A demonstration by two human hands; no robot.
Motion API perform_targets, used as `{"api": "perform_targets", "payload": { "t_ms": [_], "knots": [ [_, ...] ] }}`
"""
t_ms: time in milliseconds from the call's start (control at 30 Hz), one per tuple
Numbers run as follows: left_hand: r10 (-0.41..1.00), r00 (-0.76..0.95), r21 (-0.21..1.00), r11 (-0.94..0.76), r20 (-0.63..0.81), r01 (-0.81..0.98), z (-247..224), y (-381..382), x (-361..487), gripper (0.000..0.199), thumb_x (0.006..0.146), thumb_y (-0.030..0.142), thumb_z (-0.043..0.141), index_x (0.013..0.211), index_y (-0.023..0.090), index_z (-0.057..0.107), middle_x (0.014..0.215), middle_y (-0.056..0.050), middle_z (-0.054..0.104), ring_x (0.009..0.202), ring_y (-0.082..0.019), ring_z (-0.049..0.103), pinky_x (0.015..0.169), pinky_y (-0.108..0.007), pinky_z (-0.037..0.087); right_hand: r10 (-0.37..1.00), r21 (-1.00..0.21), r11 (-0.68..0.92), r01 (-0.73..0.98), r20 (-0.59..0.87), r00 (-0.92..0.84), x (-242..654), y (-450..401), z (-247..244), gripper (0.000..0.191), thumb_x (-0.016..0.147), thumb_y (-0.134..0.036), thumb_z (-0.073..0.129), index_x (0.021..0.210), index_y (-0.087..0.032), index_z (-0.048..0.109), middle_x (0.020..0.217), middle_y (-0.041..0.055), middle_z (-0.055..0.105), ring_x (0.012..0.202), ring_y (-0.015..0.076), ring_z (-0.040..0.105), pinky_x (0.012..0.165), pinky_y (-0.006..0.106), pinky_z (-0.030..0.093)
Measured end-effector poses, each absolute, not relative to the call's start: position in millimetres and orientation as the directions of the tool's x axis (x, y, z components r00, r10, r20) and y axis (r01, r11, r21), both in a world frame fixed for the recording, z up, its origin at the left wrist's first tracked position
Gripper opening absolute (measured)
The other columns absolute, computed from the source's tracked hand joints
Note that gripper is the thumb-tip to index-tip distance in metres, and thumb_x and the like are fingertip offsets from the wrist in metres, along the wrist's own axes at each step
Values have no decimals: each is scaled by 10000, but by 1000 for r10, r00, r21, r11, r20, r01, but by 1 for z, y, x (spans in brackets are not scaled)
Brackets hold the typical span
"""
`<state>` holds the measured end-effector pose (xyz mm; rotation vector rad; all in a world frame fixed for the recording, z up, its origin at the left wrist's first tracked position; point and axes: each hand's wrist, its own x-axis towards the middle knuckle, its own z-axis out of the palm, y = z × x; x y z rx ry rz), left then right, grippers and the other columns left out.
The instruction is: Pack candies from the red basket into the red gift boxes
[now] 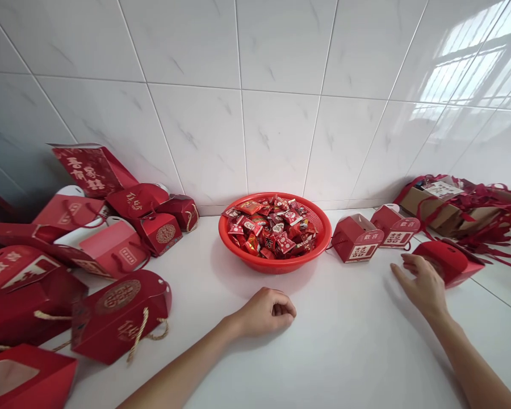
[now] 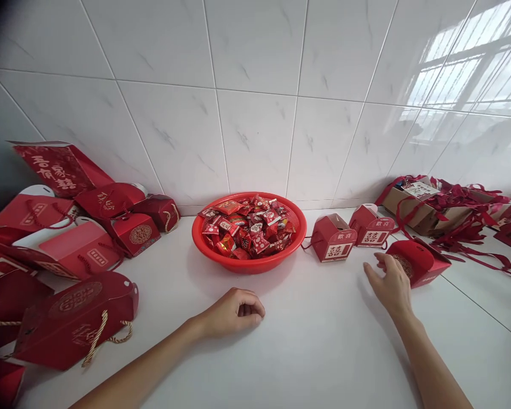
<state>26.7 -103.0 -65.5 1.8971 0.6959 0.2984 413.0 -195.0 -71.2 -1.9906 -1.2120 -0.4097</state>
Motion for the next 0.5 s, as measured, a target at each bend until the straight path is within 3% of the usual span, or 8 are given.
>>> {"api": "perform_targets", "payload": {
  "t_ms": [133, 233, 300, 400, 500],
  "knots": [
    [601, 793, 898, -291, -97, 331, -65, -104, 28, 160, 725, 142, 653, 812, 144, 787, 799, -30, 723, 682, -133, 578, 638, -237, 438, 624, -257, 33, 966, 760, 181, 360, -184, -68, 212, 941, -407, 524, 931, -223, 627, 953, 121, 723, 794, 242, 706, 736, 378, 573],
    [607, 790, 899, -293, -89, 326, -66, -105, 28, 159, 722, 136, 657, 812, 137, 788, 806, -34, 728, 684, -136, 583, 649, -240, 447, 752, -148, 240, 960, 654, -87, 329, -170, -76, 237, 990, -280, 453, 1062, -216, 669, 1124, 135, 737, 819, 220, 739, 682, 331, 597],
    [613, 786, 897, -300, -80, 325, -67, -105, 28, 157, 723, 140, 665, 816, 136, 790, 806, -35, 729, 691, -140, 586, 659, -243, 451, 815, -107, 210, 972, 569, -114, 317, -157, -83, 326, 971, -228, 422, 1185, -214, 667, 1280, 153, 699, 927, 260, 752, 660, 349, 616],
    [621, 781, 894, -315, -59, 318, -69, -105, 28, 162, 731, 149, 663, 825, 137, 794, 806, -37, 727, 692, -140, 583, 657, -243, 448, 865, -136, 40, 990, 501, 34, 312, -135, -91, 423, 915, -204, 437, 1287, -198, 639, 1404, 177, 626, 1025, 316, 732, 651, 395, 632],
    [630, 775, 894, -321, -46, 314, -71, -105, 27, 165, 734, 157, 655, 821, 144, 795, 801, -36, 724, 685, -139, 579, 652, -245, 445, 857, -219, -108, 970, 474, 202, 317, -114, -94, 419, 888, -223, 475, 1267, -166, 646, 1436, 190, 594, 1140, 342, 681, 853, 454, 609]
  ]
}}
